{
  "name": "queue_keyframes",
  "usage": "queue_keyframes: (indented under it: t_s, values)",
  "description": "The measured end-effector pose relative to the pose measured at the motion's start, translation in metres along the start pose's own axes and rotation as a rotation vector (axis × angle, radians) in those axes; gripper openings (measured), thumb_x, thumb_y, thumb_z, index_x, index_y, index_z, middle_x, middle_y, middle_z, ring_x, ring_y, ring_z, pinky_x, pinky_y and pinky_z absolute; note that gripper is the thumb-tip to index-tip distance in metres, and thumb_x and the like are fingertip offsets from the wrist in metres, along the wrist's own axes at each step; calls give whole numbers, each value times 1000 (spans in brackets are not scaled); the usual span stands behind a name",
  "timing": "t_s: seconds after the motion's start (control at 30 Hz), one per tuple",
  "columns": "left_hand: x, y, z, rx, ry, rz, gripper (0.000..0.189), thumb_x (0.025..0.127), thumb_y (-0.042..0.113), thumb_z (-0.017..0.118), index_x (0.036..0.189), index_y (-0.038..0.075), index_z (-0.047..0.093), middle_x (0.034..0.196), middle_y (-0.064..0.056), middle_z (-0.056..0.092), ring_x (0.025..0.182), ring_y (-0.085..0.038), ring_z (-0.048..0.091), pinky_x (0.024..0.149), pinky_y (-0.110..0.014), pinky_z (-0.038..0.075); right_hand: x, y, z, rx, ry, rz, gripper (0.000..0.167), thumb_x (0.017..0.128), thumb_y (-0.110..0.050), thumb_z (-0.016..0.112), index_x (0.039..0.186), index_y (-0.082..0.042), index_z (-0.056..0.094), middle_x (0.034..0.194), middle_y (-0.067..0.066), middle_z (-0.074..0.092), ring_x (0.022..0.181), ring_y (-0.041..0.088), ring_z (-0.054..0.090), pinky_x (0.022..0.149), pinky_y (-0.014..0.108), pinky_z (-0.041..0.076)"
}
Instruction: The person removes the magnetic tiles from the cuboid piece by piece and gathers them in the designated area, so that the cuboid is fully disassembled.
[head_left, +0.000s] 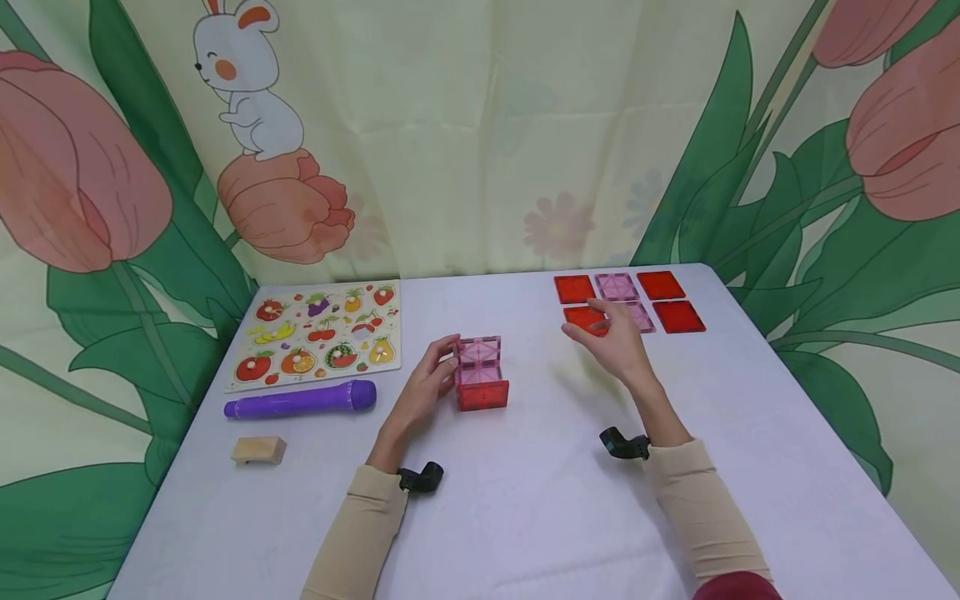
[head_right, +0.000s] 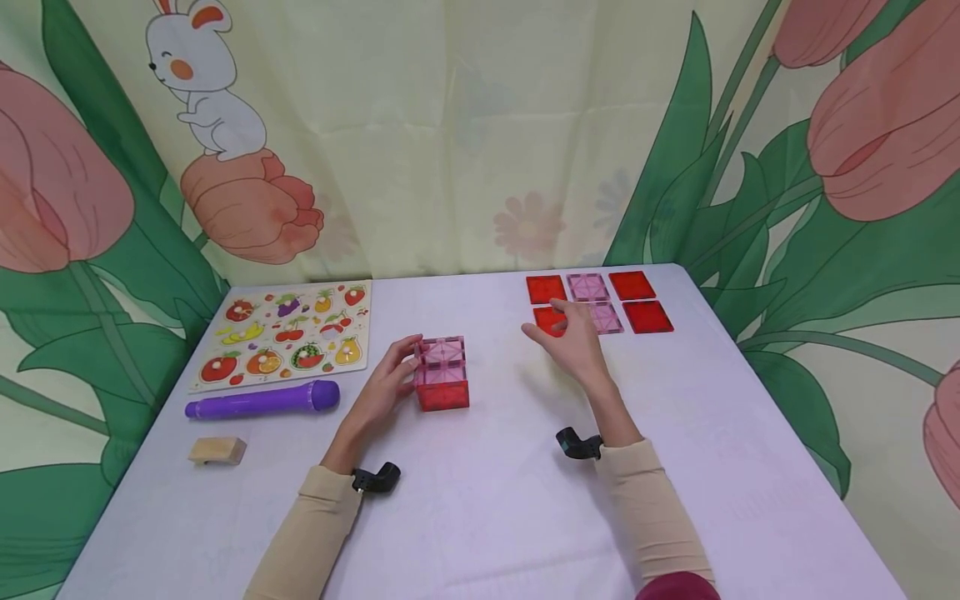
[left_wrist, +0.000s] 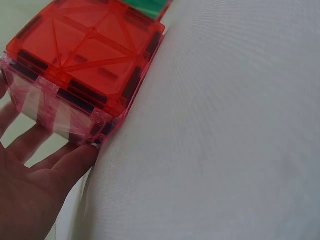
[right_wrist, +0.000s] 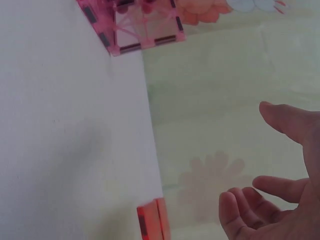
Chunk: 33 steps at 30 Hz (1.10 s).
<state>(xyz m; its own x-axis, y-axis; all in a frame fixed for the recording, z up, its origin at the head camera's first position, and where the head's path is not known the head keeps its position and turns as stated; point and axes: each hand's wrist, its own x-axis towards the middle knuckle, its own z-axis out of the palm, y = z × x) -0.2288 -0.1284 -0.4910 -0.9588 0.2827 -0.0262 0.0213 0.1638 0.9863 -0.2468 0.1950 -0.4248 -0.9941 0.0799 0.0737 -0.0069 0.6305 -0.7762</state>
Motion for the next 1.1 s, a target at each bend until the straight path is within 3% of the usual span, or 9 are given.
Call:
queue_keyframes:
  t_s: [0.23,0.47,0.8,1.1]
  values:
    - [-1,1,1,4,16,19,48,106,35,46,152,28,37,156,-3,37,148,-29,37,115,-56,40,-10,-17,18,-8,-50,-84,71,88,-43,74,145,-10,49,142,16,49,115,33,58,86,48,61]
    - [1,0,0,0,12,31,52,106,35,47,154,22,35,156,-3,38,147,-29,39,116,-54,40,-23,-29,37,-4,-120,-147,69,87,-44,75,142,-10,52,138,13,53,112,31,61,86,44,61]
    - [1,0,-1,-20,-13,10,56,104,38,51,155,23,33,158,-3,35,146,-27,41,116,-50,40,-38,-41,64,-11,-233,-208,57,89,-35,75,136,-8,57,131,11,58,108,27,63,88,40,61]
    - [-1,1,-1,-31,-14,-2,51,105,32,51,153,28,34,159,-3,34,146,-27,41,117,-50,39,-47,-46,78,-23,-324,-236,46,86,-32,78,124,-8,65,117,7,66,105,22,63,89,37,60]
